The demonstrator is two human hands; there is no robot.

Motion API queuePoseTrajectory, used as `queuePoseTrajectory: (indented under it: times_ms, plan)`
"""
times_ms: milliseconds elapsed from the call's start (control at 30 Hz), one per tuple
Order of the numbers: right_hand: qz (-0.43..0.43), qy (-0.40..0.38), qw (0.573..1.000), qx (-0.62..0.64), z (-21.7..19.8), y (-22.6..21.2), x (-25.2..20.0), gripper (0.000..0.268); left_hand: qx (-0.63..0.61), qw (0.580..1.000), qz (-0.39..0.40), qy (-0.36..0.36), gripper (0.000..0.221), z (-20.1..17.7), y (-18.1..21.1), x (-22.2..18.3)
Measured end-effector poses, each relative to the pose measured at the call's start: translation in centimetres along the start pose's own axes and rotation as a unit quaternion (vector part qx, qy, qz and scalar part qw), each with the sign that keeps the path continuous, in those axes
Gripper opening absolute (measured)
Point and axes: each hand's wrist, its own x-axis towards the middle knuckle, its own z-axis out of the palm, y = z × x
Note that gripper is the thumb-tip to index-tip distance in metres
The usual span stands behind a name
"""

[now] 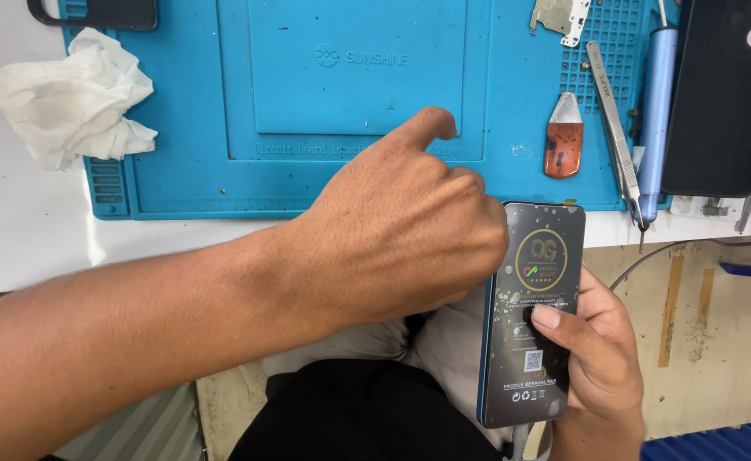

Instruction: Replacing a mobile phone screen by applying adhesive and attaching the new display panel

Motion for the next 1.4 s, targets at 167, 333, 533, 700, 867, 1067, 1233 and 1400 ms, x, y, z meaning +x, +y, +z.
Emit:
queuePoseTrajectory:
  times_ms: [167, 333, 533, 700, 867, 1067, 1233, 1400]
  plan:
    - [-0.005, -0.004, 1.000, 0.001, 0.0, 0.0, 0.0, 0.047, 0.001, 1.000, -0.003, -0.007, 0.027, 0.1, 0.0, 0.0]
    - [-0.013, 0.006, 0.999, -0.028, -0.5, 0.6, -0.1, 0.043, -0.001, 1.000, 0.000, -0.010, 0.025, 0.2, 0.1, 0.0]
    - [-0.016, 0.008, 1.000, -0.022, -0.7, 0.9, -0.3, 0.047, 0.000, 1.000, -0.001, -0.020, 0.033, 0.1, 0.4, 0.3]
    - [-0.013, 0.013, 1.000, -0.018, -0.6, 0.9, -0.5, 0.047, -0.001, 1.000, 0.006, 0.002, 0.032, 0.1, 0.5, 0.2]
    - [-0.016, 0.023, 1.000, 0.007, -0.7, 0.7, -0.6, 0.051, -0.048, 0.998, -0.024, 0.044, 0.021, -0.6, -0.5, -0.6]
    - [-0.026, 0.023, 0.999, 0.023, -1.9, 0.7, -1.0, 0.049, -0.075, 0.993, -0.089, 0.037, 0.016, 0.9, -0.6, -3.2]
    - [-0.029, 0.025, 0.999, 0.036, -1.6, 0.6, -1.7, 0.047, -0.074, 0.993, -0.080, 0.047, 0.017, 2.8, 1.5, -4.2]
    - [-0.033, 0.043, 0.997, 0.048, -1.3, 0.3, -2.6, 0.051, -0.061, 0.994, -0.079, 0.052, 0.022, 3.6, 2.0, -4.1]
